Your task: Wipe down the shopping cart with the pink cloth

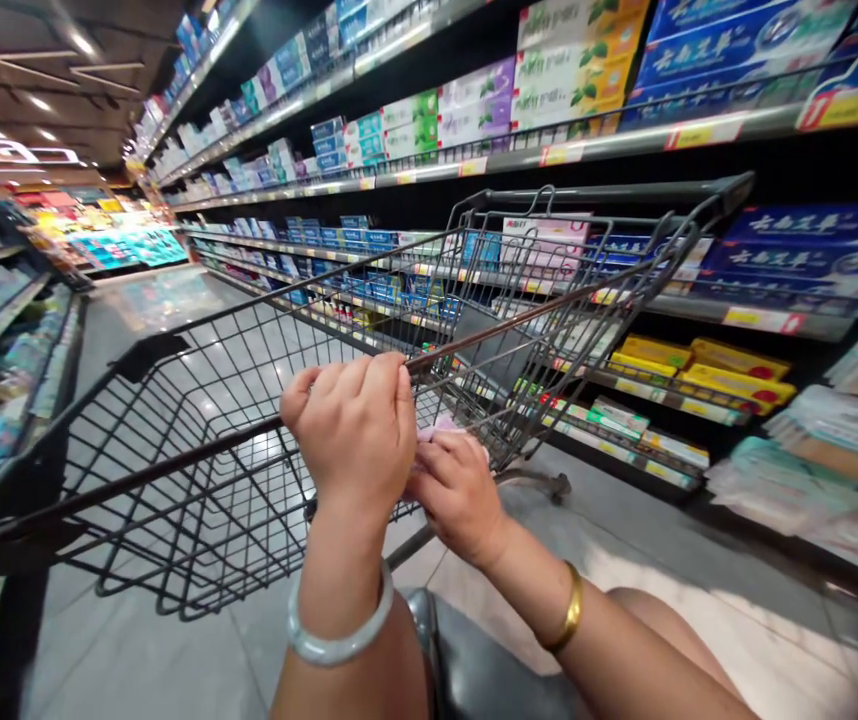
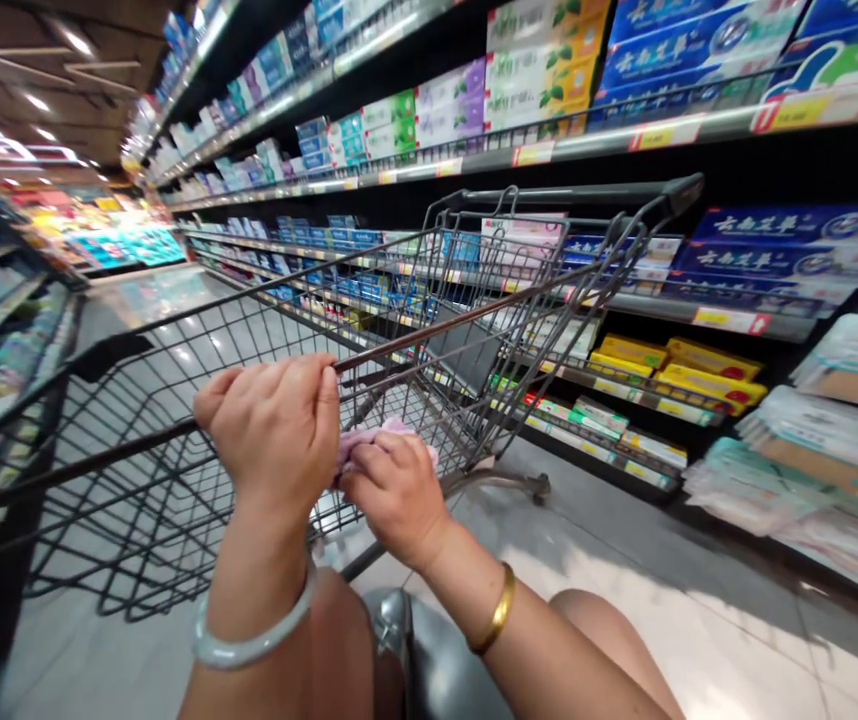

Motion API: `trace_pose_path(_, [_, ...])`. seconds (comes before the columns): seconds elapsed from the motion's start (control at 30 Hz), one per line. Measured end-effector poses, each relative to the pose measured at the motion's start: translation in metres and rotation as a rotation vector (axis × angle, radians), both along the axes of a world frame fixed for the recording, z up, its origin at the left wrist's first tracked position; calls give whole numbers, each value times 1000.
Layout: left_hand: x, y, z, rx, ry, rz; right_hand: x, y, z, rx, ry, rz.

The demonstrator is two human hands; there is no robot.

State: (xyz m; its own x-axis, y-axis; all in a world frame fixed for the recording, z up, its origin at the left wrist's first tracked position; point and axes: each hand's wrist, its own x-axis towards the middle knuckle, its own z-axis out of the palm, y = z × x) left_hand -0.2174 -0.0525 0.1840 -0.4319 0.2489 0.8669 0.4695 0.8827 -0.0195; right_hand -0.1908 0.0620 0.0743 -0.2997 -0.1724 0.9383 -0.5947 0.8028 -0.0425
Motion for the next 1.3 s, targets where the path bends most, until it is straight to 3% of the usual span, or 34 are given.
trace_pose_path(0.2, [2,0,-5,93,0,0,6,21,13,-179,-76,-52])
trace_pose_path(0.37, [4,-2,-5,102,-34,-8,6,0,-18,43,-190,21])
trace_pose_path(0.6, [6,-1,-4,140,-74,-31,3,-3,-19,-90,-228,-53])
trace_pose_path(0.77, [6,-2,-4,128,-79,-46,4,-10,-48,134,-291,46])
trace_pose_path(0.97, [6,-6,-6,124,-64,-63,5,-1,-16,-63,-176,11])
trace_pose_path(1.17, [4,-5,-7,133,-93,-61,3,2,-41,154,-253,67])
trace_pose_path(1.3, [4,-4,-8,141,-110,-68,7,3,-29,21,-236,26])
